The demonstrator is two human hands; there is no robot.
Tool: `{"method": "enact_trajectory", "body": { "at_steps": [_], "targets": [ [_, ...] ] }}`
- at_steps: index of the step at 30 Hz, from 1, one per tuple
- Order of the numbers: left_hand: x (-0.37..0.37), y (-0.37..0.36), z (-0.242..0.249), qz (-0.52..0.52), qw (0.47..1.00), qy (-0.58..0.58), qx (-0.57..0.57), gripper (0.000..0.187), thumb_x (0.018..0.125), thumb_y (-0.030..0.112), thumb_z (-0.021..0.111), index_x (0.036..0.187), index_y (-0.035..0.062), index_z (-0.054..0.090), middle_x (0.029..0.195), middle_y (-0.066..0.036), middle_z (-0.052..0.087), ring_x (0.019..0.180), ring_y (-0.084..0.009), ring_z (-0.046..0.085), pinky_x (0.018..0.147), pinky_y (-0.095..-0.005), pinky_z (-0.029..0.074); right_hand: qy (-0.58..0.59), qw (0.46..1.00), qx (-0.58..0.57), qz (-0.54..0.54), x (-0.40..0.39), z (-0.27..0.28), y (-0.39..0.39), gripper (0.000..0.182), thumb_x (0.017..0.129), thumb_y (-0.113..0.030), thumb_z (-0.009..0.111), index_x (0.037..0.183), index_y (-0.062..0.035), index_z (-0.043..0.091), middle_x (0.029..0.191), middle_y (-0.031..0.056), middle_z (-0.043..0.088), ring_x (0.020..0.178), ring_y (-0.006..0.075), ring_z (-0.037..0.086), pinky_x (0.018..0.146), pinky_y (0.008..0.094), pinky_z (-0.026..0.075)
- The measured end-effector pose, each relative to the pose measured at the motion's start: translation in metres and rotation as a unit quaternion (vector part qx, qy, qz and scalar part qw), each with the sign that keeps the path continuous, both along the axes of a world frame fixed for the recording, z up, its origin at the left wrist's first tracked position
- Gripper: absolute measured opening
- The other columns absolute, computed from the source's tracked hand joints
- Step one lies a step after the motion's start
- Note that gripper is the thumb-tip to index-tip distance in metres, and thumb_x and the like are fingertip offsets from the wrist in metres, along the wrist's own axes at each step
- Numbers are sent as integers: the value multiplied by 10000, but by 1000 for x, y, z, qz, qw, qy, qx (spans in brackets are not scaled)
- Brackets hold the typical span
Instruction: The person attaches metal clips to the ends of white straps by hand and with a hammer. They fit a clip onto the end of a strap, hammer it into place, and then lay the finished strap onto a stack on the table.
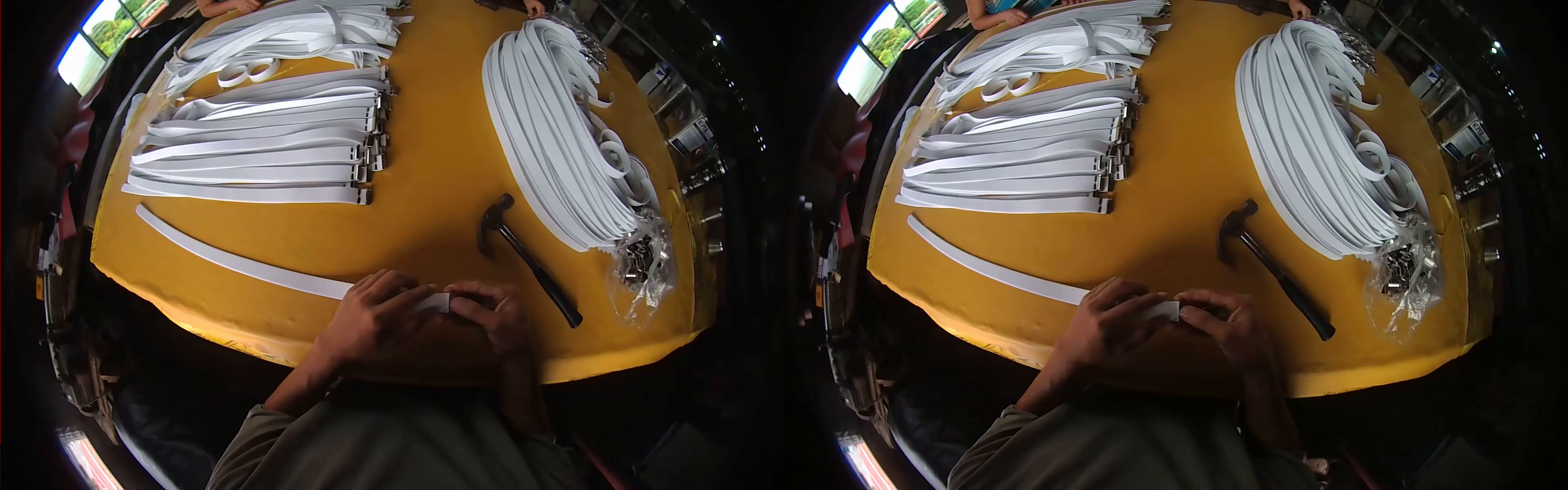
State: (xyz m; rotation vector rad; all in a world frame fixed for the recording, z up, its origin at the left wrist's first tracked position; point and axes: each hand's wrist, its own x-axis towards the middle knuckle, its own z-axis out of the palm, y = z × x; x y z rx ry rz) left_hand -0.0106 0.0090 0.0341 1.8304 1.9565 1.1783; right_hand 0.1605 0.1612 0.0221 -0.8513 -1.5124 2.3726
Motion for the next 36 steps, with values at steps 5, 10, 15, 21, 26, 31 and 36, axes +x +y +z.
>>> {"method": "enact_trajectory", "body": {
  "at_steps": [5, 10, 15, 21, 26, 31, 36],
  "targets": [
    [-4, -4, 0, -7, 1000, 15, -2, 421, 807, 156, 762, 1213, 91, 669, 996, -86, 620, 869, -272, 637, 760, -392, 539, 12, 999, -47, 25, -2, 2, 0, 228, 939, -16, 644, 1135, 100, 650, 1053, 169, 695, 920, 228, 718, 839, 303, 606],
    [-6, -6, -5, -14, 999, 31, 0, 451, 798, 160, 773, 1230, 92, 666, 991, -83, 617, 866, -262, 642, 733, -382, 548, 15, 999, -29, 22, -3, -4, -4, 240, 939, -44, 660, 1136, 93, 651, 1000, 159, 710, 873, 231, 731, 801, 288, 609],
    [-7, -7, -5, -20, 999, 43, 23, 437, 764, 132, 814, 1185, 98, 700, 972, -68, 620, 817, -241, 658, 685, -367, 557, 20, 999, -30, 27, -4, -5, -6, 247, 938, -74, 675, 1133, 77, 661, 996, 144, 713, 860, 210, 731, 761, 267, 595],
    [-11, -7, -10, -28, 997, 57, 39, 429, 794, 159, 784, 1205, 88, 681, 992, -69, 607, 828, -235, 651, 695, -359, 562, 14, 1000, -4, 26, -6, -1, -8, 241, 939, -79, 674, 1133, 65, 668, 985, 123, 714, 833, 177, 719, 747, 255, 580],
    [-11, -9, -10, -29, 997, 61, 21, 412, 794, 167, 787, 1185, 93, 682, 1001, -60, 600, 838, -234, 656, 697, -360, 563, 16, 1000, 10, 23, -9, -1, -10, 233, 939, -57, 662, 1133, 71, 668, 989, 113, 710, 844, 165, 711, 759, 254, 579],
    [-9, -8, -10, -23, 997, 77, 17, 394, 794, 170, 788, 1167, 101, 681, 1003, -59, 597, 842, -232, 662, 698, -359, 562, -3, 997, 73, 29, -11, -5, -11, 236, 927, -15, 651, 1143, 80, 664, 1000, 103, 708, 883, 141, 693, 798, 258, 580],
    [-5, -4, -6, 2, 997, 69, 25, 412, 750, 116, 823, 1143, 92, 702, 955, -55, 627, 781, -224, 664, 670, -362, 555, 9, 995, 96, -12, -16, 1, -20, 211, 907, 4, 664, 1105, 74, 676, 1002, 99, 710, 905, 132, 688, 817, 250, 574]
  ]
}}
